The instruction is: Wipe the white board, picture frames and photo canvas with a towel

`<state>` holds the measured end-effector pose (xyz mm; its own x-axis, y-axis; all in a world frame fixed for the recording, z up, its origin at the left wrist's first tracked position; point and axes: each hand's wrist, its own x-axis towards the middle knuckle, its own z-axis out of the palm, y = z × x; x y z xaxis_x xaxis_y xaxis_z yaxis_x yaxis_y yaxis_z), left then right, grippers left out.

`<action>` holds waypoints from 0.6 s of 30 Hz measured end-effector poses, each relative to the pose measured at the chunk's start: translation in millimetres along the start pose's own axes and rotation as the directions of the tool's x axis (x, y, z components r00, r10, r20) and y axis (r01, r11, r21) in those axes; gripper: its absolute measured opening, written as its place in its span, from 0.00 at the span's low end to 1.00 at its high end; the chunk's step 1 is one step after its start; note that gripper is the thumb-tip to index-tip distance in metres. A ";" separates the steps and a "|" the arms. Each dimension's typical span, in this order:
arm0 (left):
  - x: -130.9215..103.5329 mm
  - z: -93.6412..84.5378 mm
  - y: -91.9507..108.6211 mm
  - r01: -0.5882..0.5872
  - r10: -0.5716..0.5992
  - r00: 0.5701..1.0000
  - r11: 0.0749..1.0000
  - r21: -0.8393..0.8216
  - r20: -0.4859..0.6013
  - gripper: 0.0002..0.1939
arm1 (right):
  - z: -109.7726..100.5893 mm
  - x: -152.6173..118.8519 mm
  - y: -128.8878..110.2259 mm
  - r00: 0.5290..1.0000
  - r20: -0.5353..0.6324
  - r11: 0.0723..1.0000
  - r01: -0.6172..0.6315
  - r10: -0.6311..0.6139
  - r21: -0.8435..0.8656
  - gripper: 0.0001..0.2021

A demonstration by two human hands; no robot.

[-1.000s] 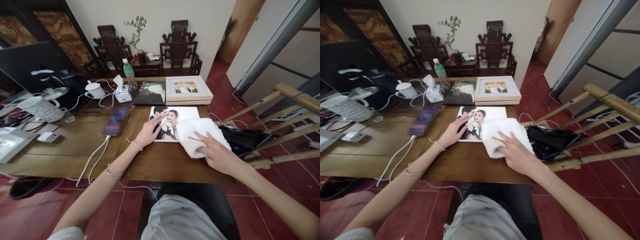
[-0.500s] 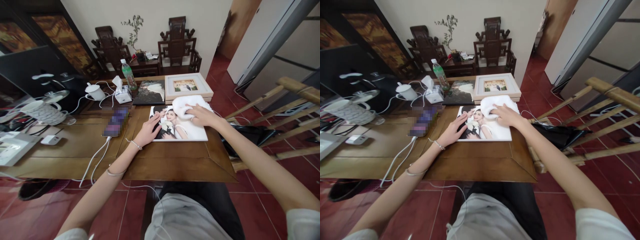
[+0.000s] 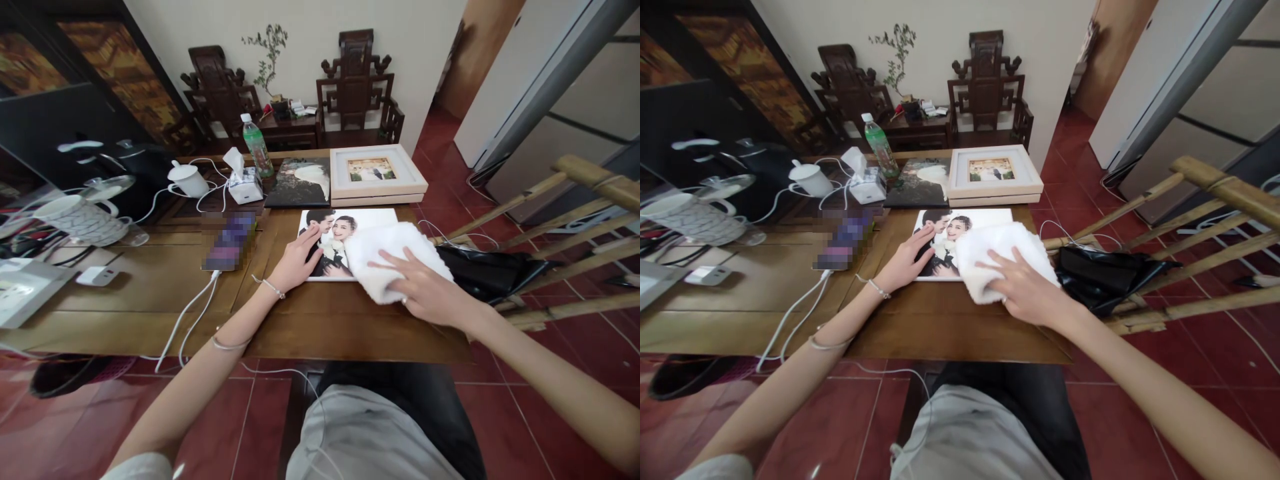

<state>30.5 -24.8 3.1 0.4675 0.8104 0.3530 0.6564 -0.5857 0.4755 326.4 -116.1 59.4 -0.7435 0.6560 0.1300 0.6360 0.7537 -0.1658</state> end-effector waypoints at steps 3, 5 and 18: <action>0.0 0.1 0.5 0.013 -0.013 1.000 1.000 0.004 0.007 0.26 | -2.2 -17.9 -20.0 0.999 0.045 0.999 0.026 -0.027 0.023 0.26; 0.1 -0.3 0.8 0.009 -0.010 1.000 1.000 0.006 0.010 0.26 | -3.6 -19.7 -21.2 0.998 0.058 0.999 0.026 -0.028 0.035 0.26; 1.2 -3.5 -0.3 -0.028 0.028 0.999 1.000 -0.014 0.016 0.27 | -23.6 78.4 76.1 0.986 -0.008 0.986 -0.164 0.164 0.015 0.28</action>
<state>28.7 -23.7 6.2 0.4951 0.7936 0.3538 0.6349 -0.6084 0.4762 321.4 -6.4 80.1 -0.6274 0.7710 0.1090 0.7461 0.6353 -0.1995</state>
